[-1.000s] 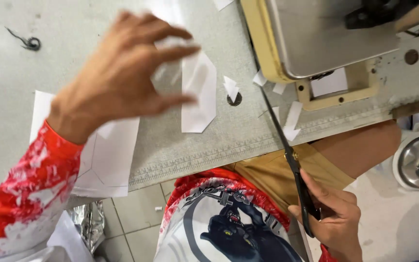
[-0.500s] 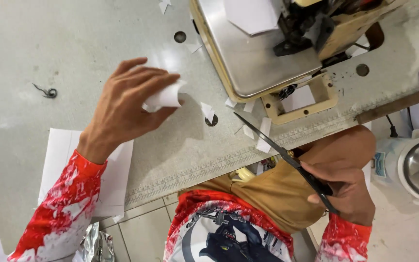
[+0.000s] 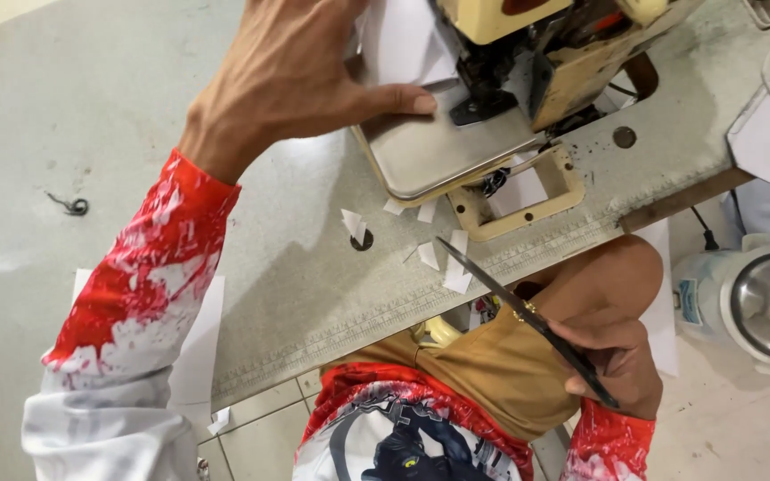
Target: The person is using scissors to cut out paper patterns on a sewing table.
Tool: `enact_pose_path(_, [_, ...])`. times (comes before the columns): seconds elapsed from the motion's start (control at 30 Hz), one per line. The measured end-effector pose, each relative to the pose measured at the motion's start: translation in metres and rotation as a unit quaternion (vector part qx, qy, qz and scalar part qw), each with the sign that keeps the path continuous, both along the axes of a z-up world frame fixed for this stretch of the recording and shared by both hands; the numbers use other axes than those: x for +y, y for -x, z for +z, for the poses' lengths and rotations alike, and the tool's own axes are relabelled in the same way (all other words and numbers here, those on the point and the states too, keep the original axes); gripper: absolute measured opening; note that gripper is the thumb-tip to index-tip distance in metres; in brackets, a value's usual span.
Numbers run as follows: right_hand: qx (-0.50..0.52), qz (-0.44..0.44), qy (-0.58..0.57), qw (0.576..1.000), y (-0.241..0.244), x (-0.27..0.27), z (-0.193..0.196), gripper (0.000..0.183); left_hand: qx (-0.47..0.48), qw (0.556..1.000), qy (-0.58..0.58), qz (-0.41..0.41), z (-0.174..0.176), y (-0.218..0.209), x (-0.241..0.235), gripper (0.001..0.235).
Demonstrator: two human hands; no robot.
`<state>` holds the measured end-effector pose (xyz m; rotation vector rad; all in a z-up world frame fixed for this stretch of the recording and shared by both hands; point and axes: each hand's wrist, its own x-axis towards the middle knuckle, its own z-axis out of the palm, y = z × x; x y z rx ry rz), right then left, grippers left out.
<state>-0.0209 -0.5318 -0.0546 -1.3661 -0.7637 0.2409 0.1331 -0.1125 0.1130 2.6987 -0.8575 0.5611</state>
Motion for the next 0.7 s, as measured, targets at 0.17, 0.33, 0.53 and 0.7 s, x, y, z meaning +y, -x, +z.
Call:
enact_pose_path(0.17, [0.020, 0.004, -0.002, 1.000, 0.001, -0.005, -0.004, 0.061, 0.071, 0.997, -0.008, 0.011, 0.000, 0.009, 0.001, 0.098])
enact_pose_path(0.33, [0.073, 0.006, -0.006, 0.997, 0.003, 0.007, 0.004, 0.063, 0.146, 0.987, 0.018, 0.069, -0.001, 0.005, -0.001, 0.090])
enact_pose_path(0.53, [0.042, 0.018, 0.028, 0.999, 0.000, 0.013, 0.010, 0.064, 0.049, 0.994, 0.081, 0.053, -0.037, -0.030, 0.000, 0.081])
enact_pose_path(0.7, [0.033, 0.010, 0.022, 0.999, 0.000, 0.013, 0.007, 0.064, -0.005, 0.993, 0.100, 0.054, -0.034, -0.030, -0.009, 0.086])
